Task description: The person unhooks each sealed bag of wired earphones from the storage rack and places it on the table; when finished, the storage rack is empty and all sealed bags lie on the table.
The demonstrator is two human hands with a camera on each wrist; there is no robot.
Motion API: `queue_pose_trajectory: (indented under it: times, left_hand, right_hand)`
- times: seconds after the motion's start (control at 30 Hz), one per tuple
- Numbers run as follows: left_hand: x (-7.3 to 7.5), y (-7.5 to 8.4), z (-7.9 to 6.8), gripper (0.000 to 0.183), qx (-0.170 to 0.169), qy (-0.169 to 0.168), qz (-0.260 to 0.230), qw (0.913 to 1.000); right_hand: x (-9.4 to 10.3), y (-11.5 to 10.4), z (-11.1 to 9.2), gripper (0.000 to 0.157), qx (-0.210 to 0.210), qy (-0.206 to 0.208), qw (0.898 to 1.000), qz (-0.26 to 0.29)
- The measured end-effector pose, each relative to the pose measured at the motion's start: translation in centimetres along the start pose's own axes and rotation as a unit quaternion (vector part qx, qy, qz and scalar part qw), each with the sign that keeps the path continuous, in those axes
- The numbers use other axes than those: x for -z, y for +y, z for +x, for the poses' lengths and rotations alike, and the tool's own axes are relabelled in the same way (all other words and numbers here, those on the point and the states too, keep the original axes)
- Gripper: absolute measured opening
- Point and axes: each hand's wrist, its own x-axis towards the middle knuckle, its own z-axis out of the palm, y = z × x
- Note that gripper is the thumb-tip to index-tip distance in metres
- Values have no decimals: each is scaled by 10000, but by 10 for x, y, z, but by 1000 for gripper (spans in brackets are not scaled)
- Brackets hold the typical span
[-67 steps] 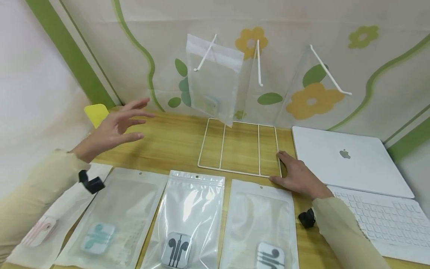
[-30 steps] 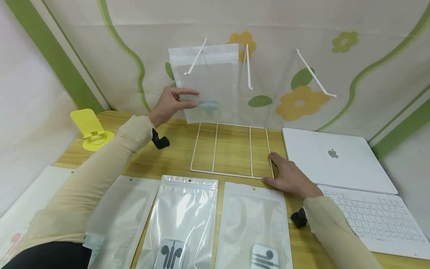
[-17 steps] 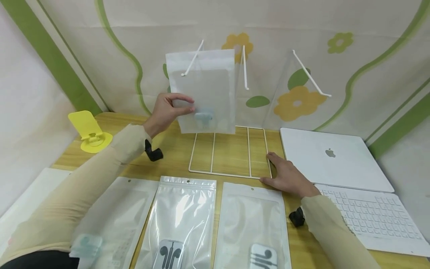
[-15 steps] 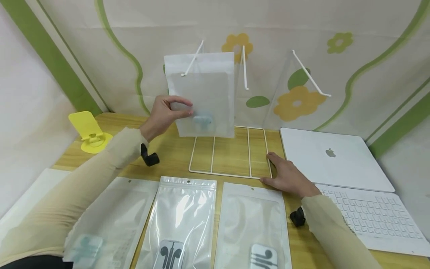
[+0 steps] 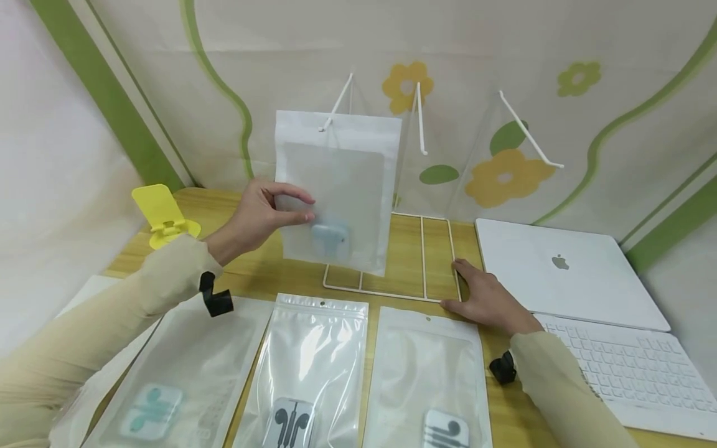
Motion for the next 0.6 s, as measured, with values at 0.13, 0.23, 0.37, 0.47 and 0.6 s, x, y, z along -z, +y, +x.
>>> queue_pose_trajectory:
  times: [0.13,0.23,0.37,0.47,0.6]
  left_hand:
    - [2,10,-16,22,94,-58,167,9998]
    - [4,19,-27,23,56,-103,286,9995]
    - [4,32,-41,23,-48,-200,414,9989]
    - [4,37,-47,22,-162,-261,409,9987]
    - [8,40,-54,21,-199,-253,356,9988]
  right_hand:
    - [0,0,0,90,-7,-1,10000,8]
    - [2,1,-1,89,-17,3,10000,2]
    - [5,2,-2,90,-29,-39,10000,-14]
    - [6,2,-2,91,-50,-63,10000,-18]
    - [4,3,-2,90,-64,-34,10000,-12]
